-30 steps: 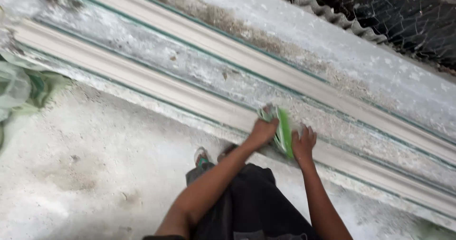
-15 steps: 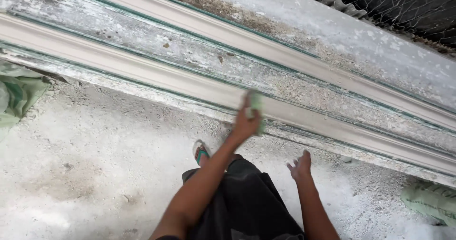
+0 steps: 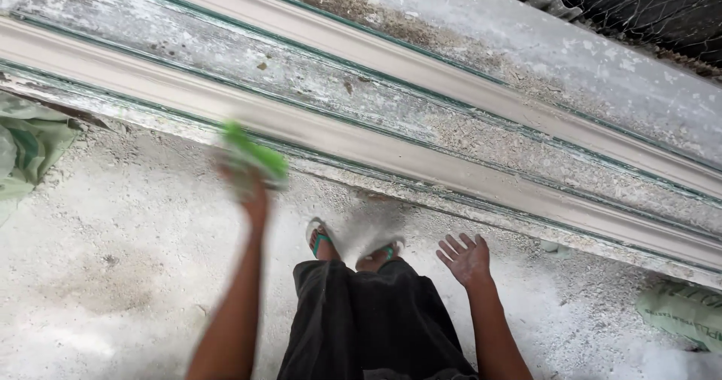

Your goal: Clean excess plaster and dust from decorative ceiling cornice molds using a small hand brush.

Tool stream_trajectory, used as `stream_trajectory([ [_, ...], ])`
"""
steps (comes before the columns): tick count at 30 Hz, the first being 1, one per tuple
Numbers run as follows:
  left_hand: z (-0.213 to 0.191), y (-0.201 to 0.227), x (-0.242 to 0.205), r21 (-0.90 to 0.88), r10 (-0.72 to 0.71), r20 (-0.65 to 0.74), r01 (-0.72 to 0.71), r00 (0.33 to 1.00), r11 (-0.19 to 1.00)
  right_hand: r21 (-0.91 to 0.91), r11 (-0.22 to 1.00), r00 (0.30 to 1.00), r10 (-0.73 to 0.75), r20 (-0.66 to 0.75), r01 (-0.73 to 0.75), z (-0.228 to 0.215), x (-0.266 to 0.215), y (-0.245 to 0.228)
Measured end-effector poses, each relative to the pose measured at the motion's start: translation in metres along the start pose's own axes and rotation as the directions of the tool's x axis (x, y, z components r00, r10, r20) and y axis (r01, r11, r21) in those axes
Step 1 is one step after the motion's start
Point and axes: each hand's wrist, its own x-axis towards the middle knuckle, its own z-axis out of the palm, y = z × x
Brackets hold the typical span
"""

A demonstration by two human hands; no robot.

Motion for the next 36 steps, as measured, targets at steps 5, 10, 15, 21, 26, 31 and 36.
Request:
stream_trajectory([
  [5, 0.201, 0.031, -0.193, 0.118, -0.572, 0.473, 0.595, 0.67, 0.795, -0.03, 1.0, 0.999, 0.007, 0.045, -0.006, 0.032, 0.008, -0.011],
  [10, 0.197, 0.101, -0.039, 0.414, -0.805, 0.239, 0.693, 0.543, 0.59, -0.122, 0.991, 0.998, -0.042, 0.038, 0.046, 0.019, -0.005, -0.036],
  [15, 0.105, 0.09, 0.018, 0.406, -0.541, -0.494, 0.731, 0.681, 0.549, -0.184, 0.981, 0.998, -0.057, 0.019, 0.06, -0.013, -0.033, -0.044],
  [21, 0.21, 0.039, -0.185, 0.864, -0.863, -0.165, 0.493, 0.477, 0.107, -0.155, 0.986, 0.994, 0.068, 0.088, -0.053, -0.076, 0.036, -0.051],
  [26, 0.368, 0.077, -0.261, 0.185, -0.818, 0.463, 0.866, 0.341, 0.465, -0.372, 0.928, 0.979, 0.047, 0.197, 0.031, -0.045, -0.042, -0.117],
  [31, 0.33, 0.127, -0.171, 0.103, -0.789, 0.114, 0.782, 0.604, 0.614, -0.39, 0.92, 0.938, 0.162, 0.305, -0.032, -0.156, 0.061, -0.151],
  [36, 0.252, 0.054, -0.192, 0.429, -0.273, -0.507, 0.514, 0.818, 0.743, -0.516, 0.856, 0.935, 0.169, 0.311, 0.017, -0.202, 0.064, -0.186],
])
